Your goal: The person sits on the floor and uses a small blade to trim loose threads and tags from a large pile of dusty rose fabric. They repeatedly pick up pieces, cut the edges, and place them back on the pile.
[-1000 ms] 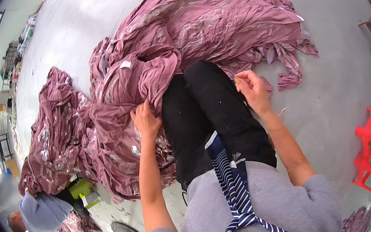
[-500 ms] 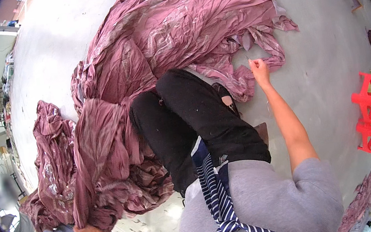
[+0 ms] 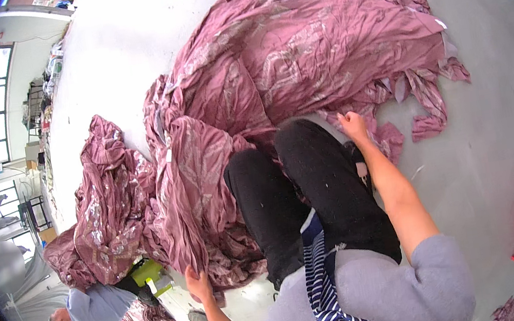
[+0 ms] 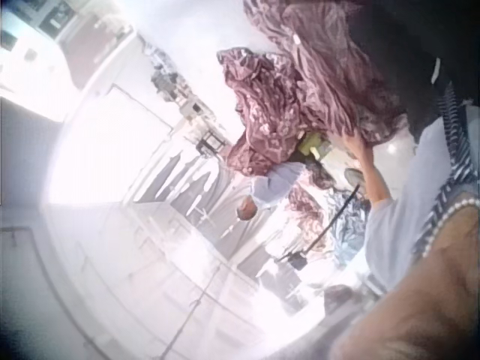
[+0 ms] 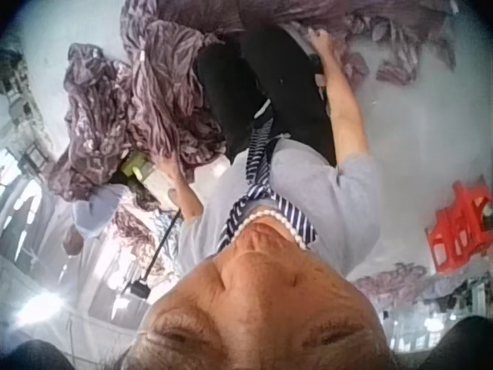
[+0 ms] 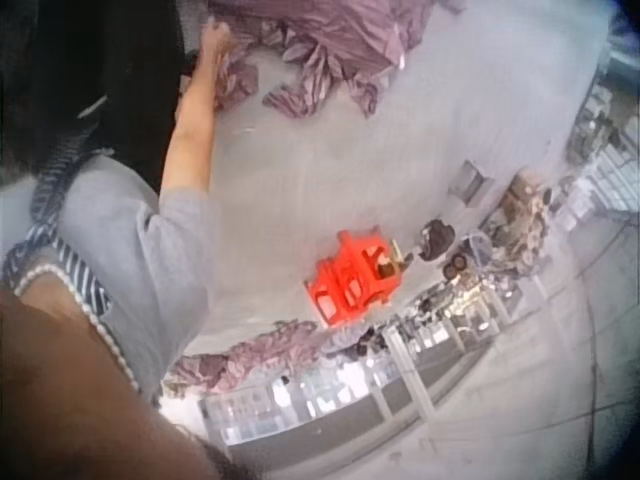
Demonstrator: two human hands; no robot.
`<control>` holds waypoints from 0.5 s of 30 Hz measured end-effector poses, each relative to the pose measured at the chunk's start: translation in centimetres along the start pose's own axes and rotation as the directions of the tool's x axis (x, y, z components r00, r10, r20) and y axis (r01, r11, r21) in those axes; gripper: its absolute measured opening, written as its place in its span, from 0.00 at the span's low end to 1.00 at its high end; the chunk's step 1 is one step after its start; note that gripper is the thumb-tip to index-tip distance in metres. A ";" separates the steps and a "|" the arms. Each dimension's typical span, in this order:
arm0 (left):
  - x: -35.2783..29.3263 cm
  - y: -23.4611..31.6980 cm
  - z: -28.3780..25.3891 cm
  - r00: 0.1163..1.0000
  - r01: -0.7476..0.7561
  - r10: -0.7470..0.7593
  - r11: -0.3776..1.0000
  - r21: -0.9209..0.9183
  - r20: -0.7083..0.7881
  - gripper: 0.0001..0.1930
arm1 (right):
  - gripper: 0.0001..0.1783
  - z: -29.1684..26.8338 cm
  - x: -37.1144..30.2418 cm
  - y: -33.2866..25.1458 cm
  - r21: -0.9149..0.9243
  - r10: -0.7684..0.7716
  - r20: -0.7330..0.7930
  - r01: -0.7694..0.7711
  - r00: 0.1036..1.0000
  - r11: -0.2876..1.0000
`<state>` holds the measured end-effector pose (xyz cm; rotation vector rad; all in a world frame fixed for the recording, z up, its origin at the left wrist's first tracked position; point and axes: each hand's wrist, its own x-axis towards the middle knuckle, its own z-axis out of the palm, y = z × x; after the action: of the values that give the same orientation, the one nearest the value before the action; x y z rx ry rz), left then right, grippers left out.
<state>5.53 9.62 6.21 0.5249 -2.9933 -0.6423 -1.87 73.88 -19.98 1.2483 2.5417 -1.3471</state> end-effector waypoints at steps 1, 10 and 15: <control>-0.1 0.3 0.7 1.000 0.022 -0.022 1.000 -0.018 -0.001 0.24 | 0.24 0.0 0.9 -2.3 -0.021 0.020 0.014 -0.020 1.000 1.000; -0.8 9.2 6.7 0.998 -0.057 0.057 0.996 -0.069 -0.007 0.22 | 0.13 -2.6 12.7 -11.8 -0.346 -0.575 -0.023 0.533 0.818 0.772; -1.5 10.0 7.9 0.998 -0.002 -0.003 0.997 0.073 0.064 0.18 | 0.11 -4.8 18.5 -12.3 -0.554 -0.331 0.043 0.298 0.943 0.777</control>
<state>2.94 21.84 3.10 0.5186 -3.0869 -0.5614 -20.88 85.24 -14.87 0.7773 2.9552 -0.4941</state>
